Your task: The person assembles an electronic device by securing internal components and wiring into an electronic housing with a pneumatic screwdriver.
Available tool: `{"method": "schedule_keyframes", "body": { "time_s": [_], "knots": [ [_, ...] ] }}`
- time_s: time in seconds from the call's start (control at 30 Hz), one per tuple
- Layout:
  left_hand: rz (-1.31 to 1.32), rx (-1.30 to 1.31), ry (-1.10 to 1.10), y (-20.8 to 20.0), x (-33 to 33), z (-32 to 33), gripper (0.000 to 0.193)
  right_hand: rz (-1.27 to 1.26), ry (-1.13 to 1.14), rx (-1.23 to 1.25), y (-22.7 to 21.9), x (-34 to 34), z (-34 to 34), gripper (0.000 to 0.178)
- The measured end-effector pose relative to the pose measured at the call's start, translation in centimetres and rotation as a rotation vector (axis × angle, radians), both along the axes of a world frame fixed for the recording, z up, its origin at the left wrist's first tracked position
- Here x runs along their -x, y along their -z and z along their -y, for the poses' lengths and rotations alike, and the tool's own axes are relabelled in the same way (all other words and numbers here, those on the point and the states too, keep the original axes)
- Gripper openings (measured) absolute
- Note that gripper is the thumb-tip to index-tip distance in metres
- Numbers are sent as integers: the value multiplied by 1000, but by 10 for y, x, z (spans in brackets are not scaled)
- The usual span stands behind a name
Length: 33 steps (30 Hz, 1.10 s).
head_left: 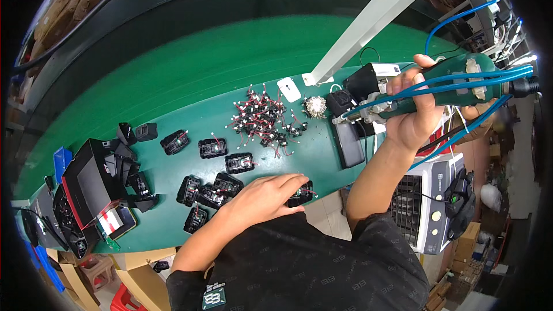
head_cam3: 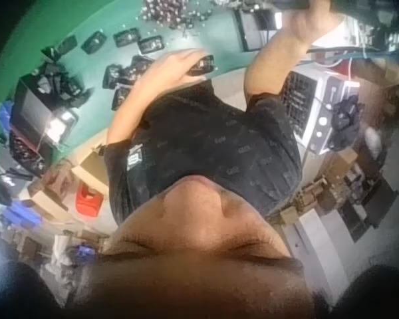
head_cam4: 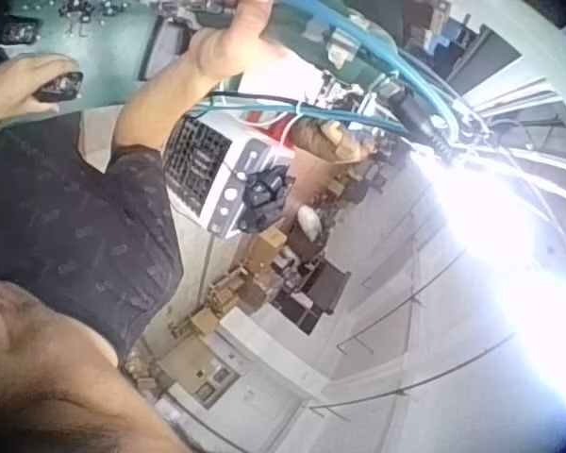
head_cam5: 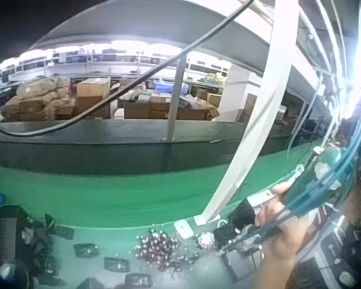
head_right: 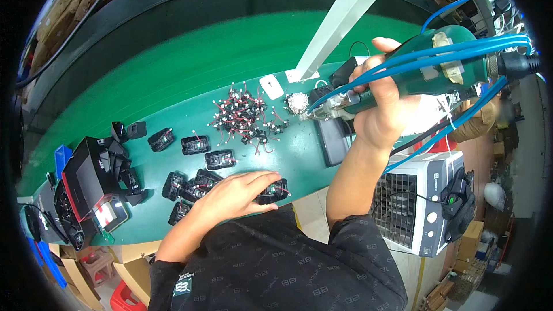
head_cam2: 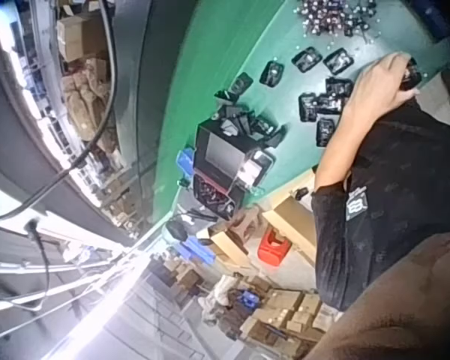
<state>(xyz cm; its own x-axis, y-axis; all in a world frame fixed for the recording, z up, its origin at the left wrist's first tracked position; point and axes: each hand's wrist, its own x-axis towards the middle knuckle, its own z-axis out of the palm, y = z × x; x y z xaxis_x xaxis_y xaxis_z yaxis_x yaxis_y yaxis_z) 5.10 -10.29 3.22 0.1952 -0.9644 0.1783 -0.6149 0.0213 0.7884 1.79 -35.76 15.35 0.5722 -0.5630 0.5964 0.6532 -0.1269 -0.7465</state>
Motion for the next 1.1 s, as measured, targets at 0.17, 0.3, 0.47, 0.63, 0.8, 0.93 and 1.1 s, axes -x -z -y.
{"method": "schedule_keyframes", "body": {
  "time_s": [0.17,0.3,0.47,0.63,0.8,0.93,1.1],
  "knots": [
    [-8,147,-275,4,-1,-20,60,54,-311,-58,-13,19,-12,61],
    [-26,174,-403,3,3,-36,64,38,-631,1,-43,44,-31,51],
    [-24,226,-485,9,10,-52,64,-13,-883,10,-40,33,-60,39],
    [-45,238,-506,9,16,-60,63,-49,-847,8,-27,21,-83,40],
    [-55,233,-519,10,17,-65,63,-44,-843,-40,-21,17,-88,39],
    [-56,246,-518,10,16,-63,63,-18,-853,-45,-20,16,-87,40],
    [-37,263,-529,11,17,-63,64,-28,-901,-28,-19,14,-85,40]
  ]
}}
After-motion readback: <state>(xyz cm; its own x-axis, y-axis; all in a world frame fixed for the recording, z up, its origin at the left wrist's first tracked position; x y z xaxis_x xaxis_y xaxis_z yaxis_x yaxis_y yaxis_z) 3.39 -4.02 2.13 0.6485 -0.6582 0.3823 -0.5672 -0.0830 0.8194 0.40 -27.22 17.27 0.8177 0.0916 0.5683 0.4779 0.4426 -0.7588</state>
